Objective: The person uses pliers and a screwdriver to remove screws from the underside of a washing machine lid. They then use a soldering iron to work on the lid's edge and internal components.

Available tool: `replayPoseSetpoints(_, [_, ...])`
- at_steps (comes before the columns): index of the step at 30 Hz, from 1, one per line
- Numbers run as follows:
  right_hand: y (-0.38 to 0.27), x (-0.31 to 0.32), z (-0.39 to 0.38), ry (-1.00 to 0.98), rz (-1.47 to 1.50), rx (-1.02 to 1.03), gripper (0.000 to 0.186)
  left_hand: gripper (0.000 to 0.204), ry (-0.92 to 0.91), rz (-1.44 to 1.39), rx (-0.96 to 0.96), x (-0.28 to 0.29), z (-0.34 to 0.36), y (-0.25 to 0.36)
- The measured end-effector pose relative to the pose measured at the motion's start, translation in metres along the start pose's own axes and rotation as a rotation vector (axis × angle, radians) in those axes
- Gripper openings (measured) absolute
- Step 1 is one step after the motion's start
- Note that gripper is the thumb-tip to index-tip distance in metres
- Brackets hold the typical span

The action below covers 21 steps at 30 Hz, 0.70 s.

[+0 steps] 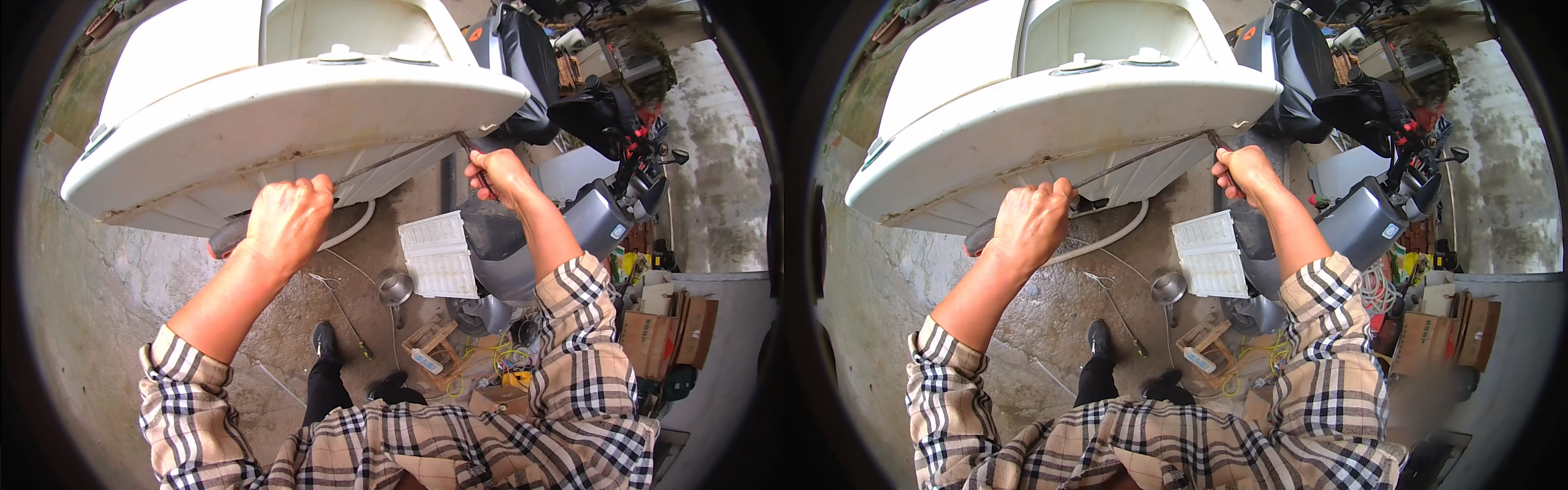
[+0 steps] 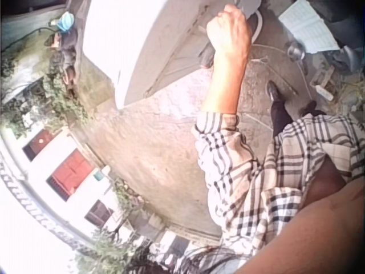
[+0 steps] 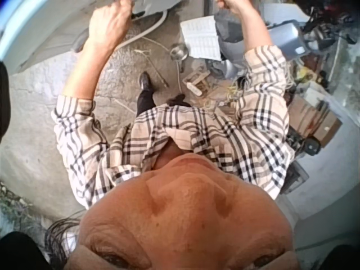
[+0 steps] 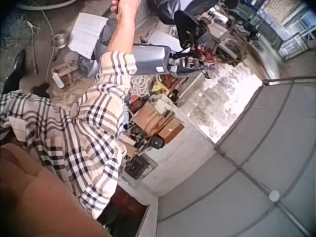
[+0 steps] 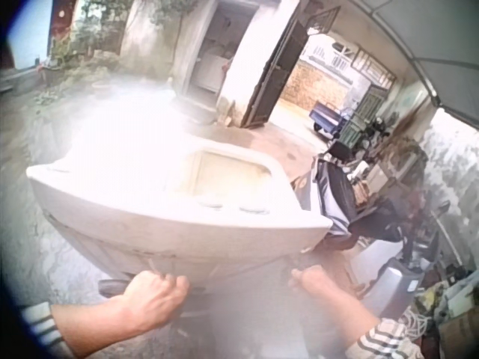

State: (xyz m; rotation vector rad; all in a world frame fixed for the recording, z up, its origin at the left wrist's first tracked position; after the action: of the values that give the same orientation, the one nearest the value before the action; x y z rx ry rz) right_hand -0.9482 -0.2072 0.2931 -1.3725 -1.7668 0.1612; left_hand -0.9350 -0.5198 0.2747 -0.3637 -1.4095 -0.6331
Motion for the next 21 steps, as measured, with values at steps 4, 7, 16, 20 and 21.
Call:
replayPoseSetpoints(4, [-0.001, -0.003, -0.001, 0.26, -0.447, 0.197, 0.034, 0.012, 0.014, -0.002, 0.012, -0.001, 0.005, 0.002])
replayPoseSetpoints(7, [0.014, 0.001, 0.01, 0.293, -0.573, 0.289, 0.033, 0.016, 0.1, -0.042, 0.026, -0.005, 0.004, 0.002])
replayPoseSetpoints(16, [0.024, 0.004, 0.01, -0.357, 0.677, -0.009, 0.036, 0.02, 0.172, -0.16, 0.146, -0.03, -0.018, 0.008])
replayPoseSetpoints(20, [0.01, 0.0, 0.006, -0.052, 0.228, 0.035, 0.032, 0.02, 0.186, -0.166, 0.122, -0.029, -0.015, 0.007])
replayPoseSetpoints(21, [0.006, -0.001, 0.003, 0.018, 0.061, 0.066, 0.033, 0.02, 0.19, -0.163, 0.119, -0.029, -0.013, 0.007])
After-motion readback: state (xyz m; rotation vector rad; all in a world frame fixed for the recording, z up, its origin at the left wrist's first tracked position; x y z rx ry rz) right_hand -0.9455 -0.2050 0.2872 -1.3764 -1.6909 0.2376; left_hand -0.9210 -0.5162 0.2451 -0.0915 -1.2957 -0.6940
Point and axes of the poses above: each hand's wrist, its own z-axis towards the middle knuckle, its own x-axis out of the back of the hand, y = z × x, the point moved 3 cm from there along z, towards the middle knuckle
